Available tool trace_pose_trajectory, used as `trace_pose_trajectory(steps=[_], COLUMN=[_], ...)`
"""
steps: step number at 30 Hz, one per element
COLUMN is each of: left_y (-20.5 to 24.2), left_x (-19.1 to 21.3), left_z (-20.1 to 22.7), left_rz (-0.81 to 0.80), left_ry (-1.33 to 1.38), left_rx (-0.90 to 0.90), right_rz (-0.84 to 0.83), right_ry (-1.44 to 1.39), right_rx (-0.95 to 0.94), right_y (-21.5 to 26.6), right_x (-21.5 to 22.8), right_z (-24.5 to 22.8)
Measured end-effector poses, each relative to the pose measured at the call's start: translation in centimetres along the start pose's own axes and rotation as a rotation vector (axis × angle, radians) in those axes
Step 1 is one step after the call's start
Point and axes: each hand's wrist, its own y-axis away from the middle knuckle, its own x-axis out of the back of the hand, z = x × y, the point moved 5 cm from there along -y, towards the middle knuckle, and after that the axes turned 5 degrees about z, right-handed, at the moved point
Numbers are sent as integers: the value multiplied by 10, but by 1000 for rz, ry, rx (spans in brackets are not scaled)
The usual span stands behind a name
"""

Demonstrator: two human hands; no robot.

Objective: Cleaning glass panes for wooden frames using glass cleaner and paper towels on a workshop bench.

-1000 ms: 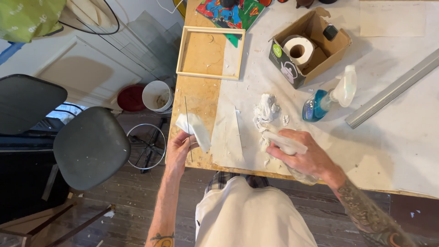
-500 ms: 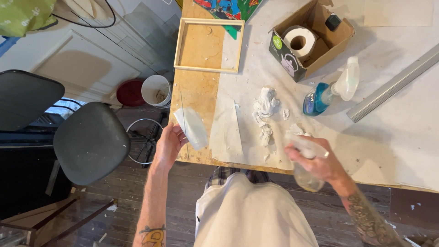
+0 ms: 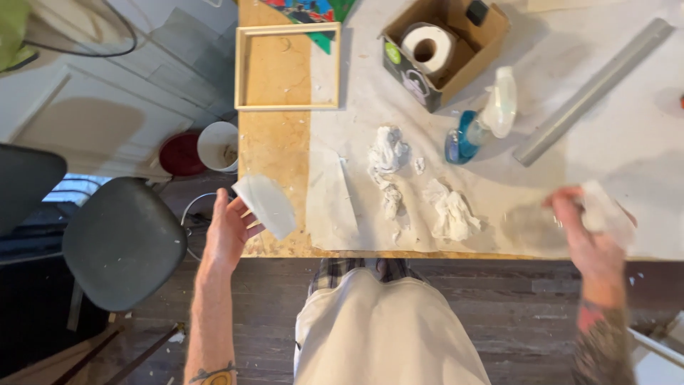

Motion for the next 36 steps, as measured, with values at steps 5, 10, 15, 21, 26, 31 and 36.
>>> trace_pose_trajectory(steps=[5,10,15,21,26,31,36], left_y=[24,17,2,-16,-39,-70,-77], left_x=[-22,-13,2,24,49,75,84], left_z=[29,21,12,-12,-39,-78,-94], left_rz=[100,86,57,-14,-106,-147,-141], left_ry=[-99,-81,-63,87,202,277,266], left_rx=[74,87,94,122,158,179,151], right_rz=[368,310,-346,-100,32,203,181], right_ry=[75,-78,564,94,283,212,104], right_rx=[-310,-300,-1068,-958,-628,-692,-609], right_y=[6,-19,25,11,24,48,-6], right_x=[-10,-4,9,-190,-283,-274,-347], right_z=[82,33,-10,-66,-11,-43,-55])
